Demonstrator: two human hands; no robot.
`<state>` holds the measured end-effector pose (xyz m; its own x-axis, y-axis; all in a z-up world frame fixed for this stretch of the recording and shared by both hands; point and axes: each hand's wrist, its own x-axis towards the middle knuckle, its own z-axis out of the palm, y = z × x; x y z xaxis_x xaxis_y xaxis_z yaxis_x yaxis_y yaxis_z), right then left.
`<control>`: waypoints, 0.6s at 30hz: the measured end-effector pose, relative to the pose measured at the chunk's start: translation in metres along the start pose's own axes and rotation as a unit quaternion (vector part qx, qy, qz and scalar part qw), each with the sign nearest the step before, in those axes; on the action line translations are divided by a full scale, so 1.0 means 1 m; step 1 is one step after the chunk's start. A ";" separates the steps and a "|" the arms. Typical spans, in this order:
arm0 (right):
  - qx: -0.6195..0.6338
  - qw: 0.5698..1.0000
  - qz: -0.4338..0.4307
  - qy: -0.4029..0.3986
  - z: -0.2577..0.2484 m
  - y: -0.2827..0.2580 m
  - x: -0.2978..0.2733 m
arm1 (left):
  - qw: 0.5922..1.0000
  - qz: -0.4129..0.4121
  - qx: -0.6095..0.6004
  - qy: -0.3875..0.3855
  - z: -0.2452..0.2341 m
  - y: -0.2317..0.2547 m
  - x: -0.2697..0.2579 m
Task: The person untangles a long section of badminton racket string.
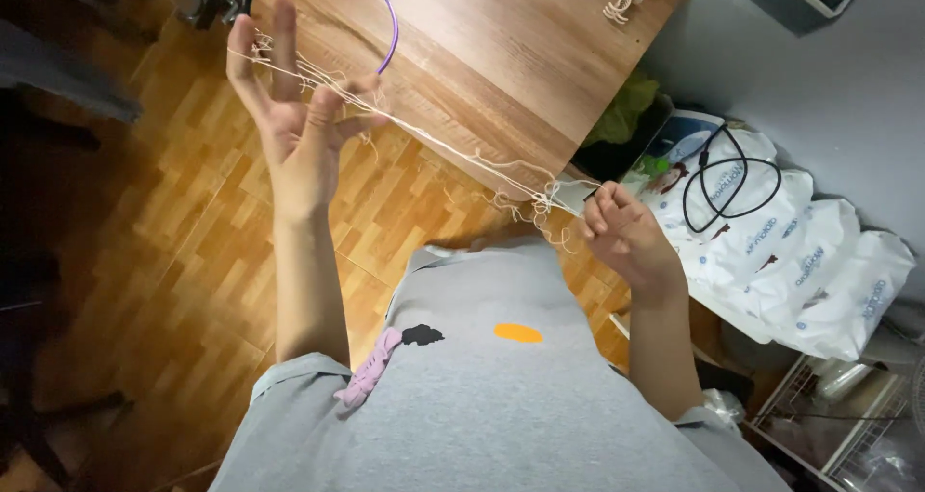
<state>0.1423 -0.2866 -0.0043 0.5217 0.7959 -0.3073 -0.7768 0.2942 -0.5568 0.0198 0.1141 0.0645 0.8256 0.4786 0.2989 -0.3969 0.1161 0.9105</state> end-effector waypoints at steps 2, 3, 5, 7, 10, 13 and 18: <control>-0.070 0.997 0.006 0.021 0.009 0.001 -0.002 | 0.996 -0.061 -0.048 0.039 0.015 0.011 0.000; -0.070 0.997 0.006 0.022 0.017 0.001 -0.002 | 0.996 -0.061 -0.048 0.039 0.013 0.008 -0.004; -0.210 0.968 0.066 0.119 0.035 0.000 0.002 | 0.998 -0.051 -0.034 -0.011 0.009 0.002 -0.010; -0.224 0.964 0.094 0.107 0.046 0.000 0.005 | 0.998 -0.047 -0.022 -0.034 0.011 0.002 -0.012; -0.206 0.969 0.118 0.066 0.023 0.015 0.005 | 0.998 -0.037 0.020 -0.047 0.015 0.001 -0.011; -0.205 0.970 0.131 0.032 0.013 0.025 0.002 | 0.992 0.002 0.122 -0.011 0.016 -0.002 -0.012; -0.092 0.986 0.135 -0.020 0.002 0.038 -0.001 | 0.995 -0.086 -0.018 0.049 0.027 0.005 -0.002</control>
<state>0.1117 -0.2756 -0.0239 0.2874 0.8530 -0.4357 -0.8066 -0.0298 -0.5903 0.0270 0.0901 0.0765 0.8406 0.5306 0.1088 -0.2684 0.2336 0.9345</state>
